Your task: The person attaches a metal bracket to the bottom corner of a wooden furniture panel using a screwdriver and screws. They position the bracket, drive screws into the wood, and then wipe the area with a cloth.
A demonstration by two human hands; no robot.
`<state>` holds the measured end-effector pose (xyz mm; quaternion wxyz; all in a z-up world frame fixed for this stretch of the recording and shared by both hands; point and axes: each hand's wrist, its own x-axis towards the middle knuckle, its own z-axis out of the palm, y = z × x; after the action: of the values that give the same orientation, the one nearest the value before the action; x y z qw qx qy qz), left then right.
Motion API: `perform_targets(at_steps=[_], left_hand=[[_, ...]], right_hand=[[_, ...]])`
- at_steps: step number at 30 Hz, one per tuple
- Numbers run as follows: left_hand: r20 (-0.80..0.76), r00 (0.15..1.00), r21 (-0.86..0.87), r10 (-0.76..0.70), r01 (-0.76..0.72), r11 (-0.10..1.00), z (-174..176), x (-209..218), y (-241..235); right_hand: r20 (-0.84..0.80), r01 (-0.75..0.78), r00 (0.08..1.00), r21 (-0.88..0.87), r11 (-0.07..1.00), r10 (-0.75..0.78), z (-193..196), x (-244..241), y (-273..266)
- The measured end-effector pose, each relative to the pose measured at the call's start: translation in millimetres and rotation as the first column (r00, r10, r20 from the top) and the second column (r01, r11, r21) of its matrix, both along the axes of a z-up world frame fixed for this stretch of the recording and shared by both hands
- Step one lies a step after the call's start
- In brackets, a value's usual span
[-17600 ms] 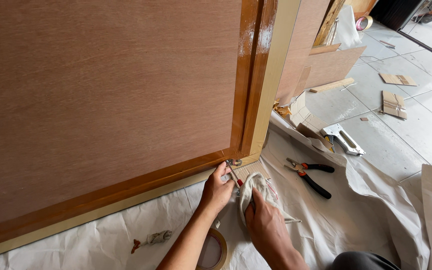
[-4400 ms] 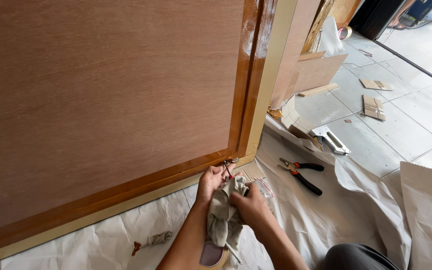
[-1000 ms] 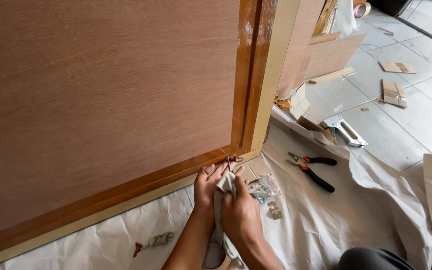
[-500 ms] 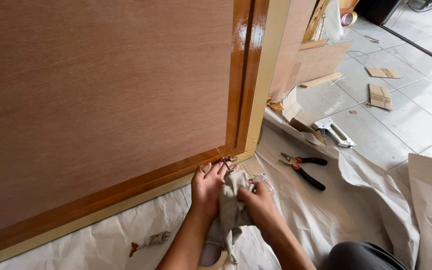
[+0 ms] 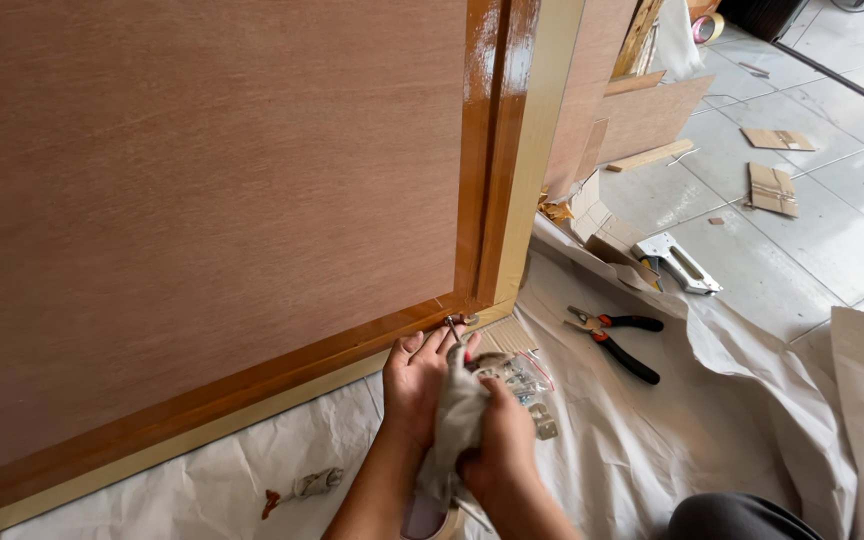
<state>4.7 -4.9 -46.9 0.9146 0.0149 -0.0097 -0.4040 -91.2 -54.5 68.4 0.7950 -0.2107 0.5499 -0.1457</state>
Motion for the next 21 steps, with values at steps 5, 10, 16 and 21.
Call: perform_targets(at_steps=[5, 10, 16, 21], left_hand=[[-0.105, 0.994, 0.085, -0.024, 0.033, 0.996, 20, -3, 2], [-0.126, 0.992, 0.136, 0.031, -0.014, 0.991, 34, -14, 2], [-0.123, 0.992, 0.261, 0.011, 0.021, 0.965, 53, -12, 8], [-0.122, 0.991, 0.125, -0.049, 0.064, 0.990, 19, 1, 3]], right_hand=[[0.510, -0.303, 0.849, 0.262, 0.916, 0.135, -30, -9, -66], [-0.150, -0.592, 0.803, -0.324, 0.738, 0.577, 35, -34, -52], [-0.896, -0.879, 0.223, -0.355, -0.317, 0.384, 75, -17, -8], [-0.745, -0.826, 0.479, -0.561, -0.049, 0.464, 17, 6, 15]])
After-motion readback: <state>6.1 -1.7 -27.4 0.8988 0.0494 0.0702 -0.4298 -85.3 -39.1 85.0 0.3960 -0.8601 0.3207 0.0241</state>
